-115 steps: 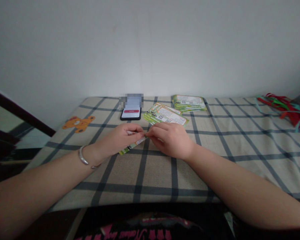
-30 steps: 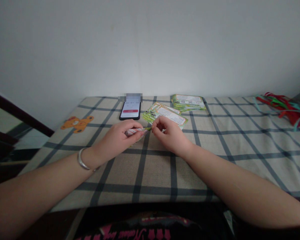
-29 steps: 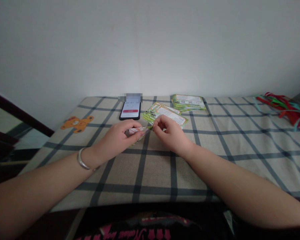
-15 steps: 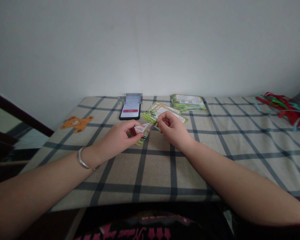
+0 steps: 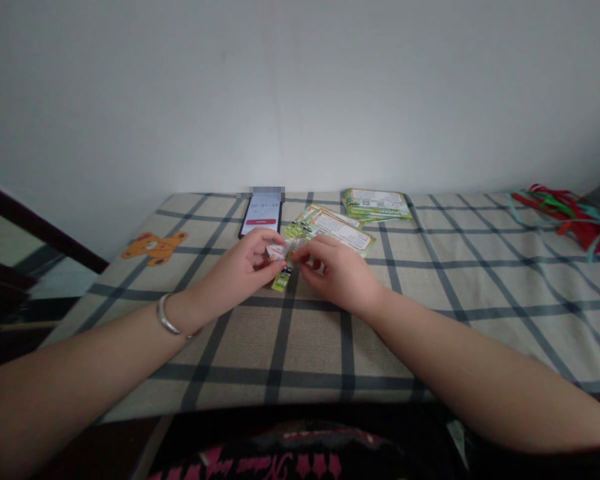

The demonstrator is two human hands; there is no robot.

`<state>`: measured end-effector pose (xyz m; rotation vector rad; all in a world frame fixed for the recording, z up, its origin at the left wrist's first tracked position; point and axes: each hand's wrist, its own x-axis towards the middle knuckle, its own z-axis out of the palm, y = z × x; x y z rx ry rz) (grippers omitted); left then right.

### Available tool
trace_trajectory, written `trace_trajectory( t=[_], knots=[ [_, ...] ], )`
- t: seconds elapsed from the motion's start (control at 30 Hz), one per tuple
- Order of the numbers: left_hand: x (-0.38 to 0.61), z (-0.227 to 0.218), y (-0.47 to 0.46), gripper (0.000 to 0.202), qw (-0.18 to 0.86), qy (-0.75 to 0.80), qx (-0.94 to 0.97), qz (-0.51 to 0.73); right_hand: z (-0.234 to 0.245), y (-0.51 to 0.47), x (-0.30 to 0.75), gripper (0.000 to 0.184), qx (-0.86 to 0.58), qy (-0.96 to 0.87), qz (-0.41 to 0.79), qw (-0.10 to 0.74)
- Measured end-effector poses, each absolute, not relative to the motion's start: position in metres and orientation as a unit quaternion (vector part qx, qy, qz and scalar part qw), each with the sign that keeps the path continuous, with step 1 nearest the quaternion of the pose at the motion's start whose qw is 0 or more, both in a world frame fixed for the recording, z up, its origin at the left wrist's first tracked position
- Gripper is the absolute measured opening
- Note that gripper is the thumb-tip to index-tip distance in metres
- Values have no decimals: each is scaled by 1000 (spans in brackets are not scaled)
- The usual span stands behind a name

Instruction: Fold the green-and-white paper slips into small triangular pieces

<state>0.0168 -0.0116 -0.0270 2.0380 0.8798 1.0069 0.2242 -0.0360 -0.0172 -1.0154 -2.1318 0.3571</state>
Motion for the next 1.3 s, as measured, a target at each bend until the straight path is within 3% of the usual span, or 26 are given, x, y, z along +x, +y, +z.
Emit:
trace_trajectory(
  t=[0.17, 0.73, 0.93, 1.17, 1.3],
  knots=[
    [18, -26, -11, 9, 360, 332, 781, 386, -14, -40, 224, 17, -401, -856, 97, 311],
    [20, -22, -12, 15, 433, 345, 733, 395, -14, -46, 224, 15, -407, -868, -80, 274],
    [17, -17, -16, 22, 346, 337, 778, 402, -13, -46, 224, 10, -388, -864, -103, 303],
    [15, -19, -17, 25, 226, 317, 830, 399, -13, -46, 225, 12, -402, -856, -40, 322],
    [15, -16, -16, 15, 127, 318, 854, 391, -13, -45, 225, 10, -404, -853, -11, 332]
  ],
)
